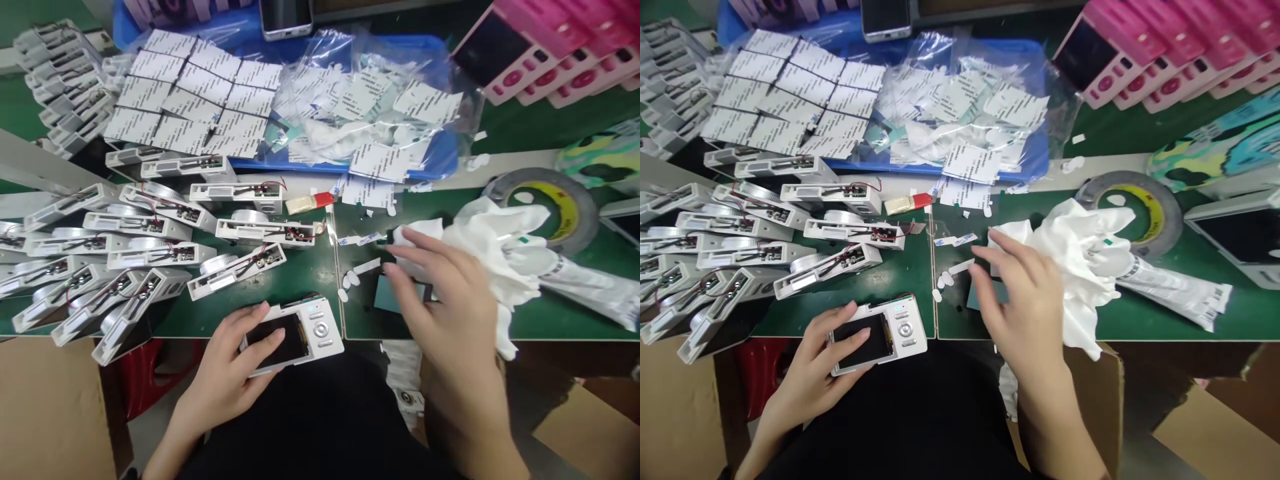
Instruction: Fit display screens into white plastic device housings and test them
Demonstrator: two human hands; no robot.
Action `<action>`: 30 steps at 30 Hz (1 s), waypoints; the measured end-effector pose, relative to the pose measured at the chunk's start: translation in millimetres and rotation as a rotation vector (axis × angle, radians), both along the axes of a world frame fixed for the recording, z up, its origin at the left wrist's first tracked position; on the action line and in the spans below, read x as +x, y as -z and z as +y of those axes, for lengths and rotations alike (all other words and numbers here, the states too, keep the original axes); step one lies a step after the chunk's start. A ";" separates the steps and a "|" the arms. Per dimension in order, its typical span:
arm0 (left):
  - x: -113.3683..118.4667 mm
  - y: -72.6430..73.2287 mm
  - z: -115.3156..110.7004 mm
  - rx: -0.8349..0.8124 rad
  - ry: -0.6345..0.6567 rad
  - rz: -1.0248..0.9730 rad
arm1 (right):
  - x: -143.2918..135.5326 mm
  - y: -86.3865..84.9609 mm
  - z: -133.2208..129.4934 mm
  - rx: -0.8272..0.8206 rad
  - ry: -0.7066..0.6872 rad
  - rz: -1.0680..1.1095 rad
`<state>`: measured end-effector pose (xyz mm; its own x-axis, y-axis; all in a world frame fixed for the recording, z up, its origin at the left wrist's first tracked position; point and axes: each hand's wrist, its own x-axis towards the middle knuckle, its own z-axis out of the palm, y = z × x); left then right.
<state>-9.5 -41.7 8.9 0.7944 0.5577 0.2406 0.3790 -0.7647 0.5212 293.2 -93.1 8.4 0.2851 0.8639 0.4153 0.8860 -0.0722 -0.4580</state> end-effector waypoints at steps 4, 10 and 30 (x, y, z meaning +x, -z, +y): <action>-1.2 -1.3 1.2 0.006 0.006 0.018 | 7.5 -17.0 7.0 0.038 0.067 -0.066; -0.5 -4.8 3.1 0.065 0.000 0.038 | -19.0 -17.0 58.7 -0.224 -0.160 -0.147; -4.3 3.2 0.1 0.028 -0.030 -0.035 | -16.2 -27.5 25.1 -0.094 0.055 0.260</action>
